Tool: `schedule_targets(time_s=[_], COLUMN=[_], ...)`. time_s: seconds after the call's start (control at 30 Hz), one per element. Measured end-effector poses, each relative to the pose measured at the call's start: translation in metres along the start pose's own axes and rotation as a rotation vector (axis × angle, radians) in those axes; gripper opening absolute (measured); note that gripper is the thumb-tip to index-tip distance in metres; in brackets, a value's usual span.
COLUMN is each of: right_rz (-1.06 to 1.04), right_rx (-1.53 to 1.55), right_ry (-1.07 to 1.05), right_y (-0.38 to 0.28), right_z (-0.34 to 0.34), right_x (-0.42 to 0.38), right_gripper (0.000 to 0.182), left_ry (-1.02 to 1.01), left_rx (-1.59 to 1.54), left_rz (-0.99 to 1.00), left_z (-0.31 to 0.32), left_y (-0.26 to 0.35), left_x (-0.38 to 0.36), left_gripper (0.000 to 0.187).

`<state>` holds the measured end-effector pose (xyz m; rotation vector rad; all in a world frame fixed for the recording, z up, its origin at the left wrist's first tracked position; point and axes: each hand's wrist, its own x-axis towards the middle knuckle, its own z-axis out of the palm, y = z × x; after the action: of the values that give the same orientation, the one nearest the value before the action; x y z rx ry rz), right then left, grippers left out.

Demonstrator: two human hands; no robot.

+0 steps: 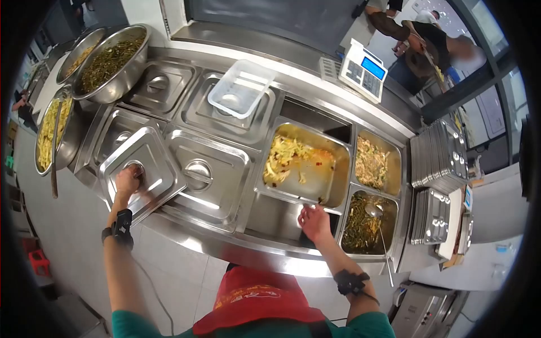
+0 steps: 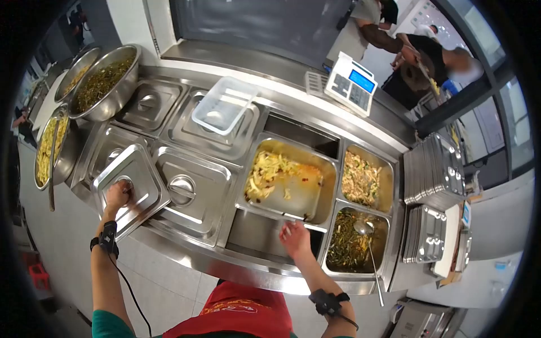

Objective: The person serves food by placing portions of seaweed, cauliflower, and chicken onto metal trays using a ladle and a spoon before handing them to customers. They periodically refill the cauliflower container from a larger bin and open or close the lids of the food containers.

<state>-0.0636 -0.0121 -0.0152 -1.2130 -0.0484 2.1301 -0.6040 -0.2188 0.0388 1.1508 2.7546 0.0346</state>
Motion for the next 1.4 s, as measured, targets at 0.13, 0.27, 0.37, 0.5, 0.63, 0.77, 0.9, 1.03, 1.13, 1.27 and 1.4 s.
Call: schedule_targets(time_s=[0.13, 0.27, 0.37, 0.5, 0.63, 0.77, 0.9, 1.03, 1.13, 1.27, 1.4], right_rz=[0.148, 0.427, 0.042, -1.125, -0.890, -0.967, -0.810, 0.780, 0.771, 0.238, 0.554], right_rx=[-0.012, -0.466, -1.009, -1.922, -2.166, -2.365, -1.629, -0.873, -1.660, -2.480, -2.581], right_ry=[0.037, -0.139, -0.072, -0.022, -0.029, -0.146, -0.650, -1.122, -1.059, -1.387, -1.537], right_y=[0.025, 0.004, -0.048, -0.095, -0.100, -0.110, -0.085, -0.002, 0.062, 0.059, 0.018], right_z=[-0.041, -0.045, 0.020, 0.036, 0.029, 0.010, 0.020, 0.009, -0.072, -0.226, -0.294], right_x=[-0.047, -0.089, -0.076, 0.020, 0.029, 0.015, -0.029, -0.095, -0.134, -0.122, -0.137], right_gripper=[0.031, 0.046, 0.047, 0.041, 0.037, 0.046, 0.053, 0.059, 0.058, 0.057, 0.055], left_ry=[-0.030, -0.008, 0.006, 0.231, 0.477, 0.518, 0.040, -0.686, -0.906, -0.855, -1.076], left_rx=[0.065, 0.044, -0.017, -0.152, -0.614, -0.963, -1.003, -0.979, -0.964, -0.985, -0.889], left_rz=[-0.060, -0.074, -0.063, -0.056, -0.053, -0.345, -0.641, -0.496, -0.602, -0.679, -0.688], left_z=[0.007, 0.014, 0.016, 0.017, 0.010, 0.103, 0.235, 0.300, 0.250, 0.277, 0.279], left_y=[0.002, -0.008, -0.006, 0.005, 0.035, 0.041, 0.098, 0.230, 0.256, 0.260, 0.298], left_x=[0.013, 0.015, 0.018, -0.026, -0.117, -0.256, -0.441, -0.584, -0.587, -0.604, -0.642], left_gripper=[0.026, 0.029, 0.033, 0.035, 0.030, 0.008, 0.013, 0.067, 0.086, 0.086, 0.081])
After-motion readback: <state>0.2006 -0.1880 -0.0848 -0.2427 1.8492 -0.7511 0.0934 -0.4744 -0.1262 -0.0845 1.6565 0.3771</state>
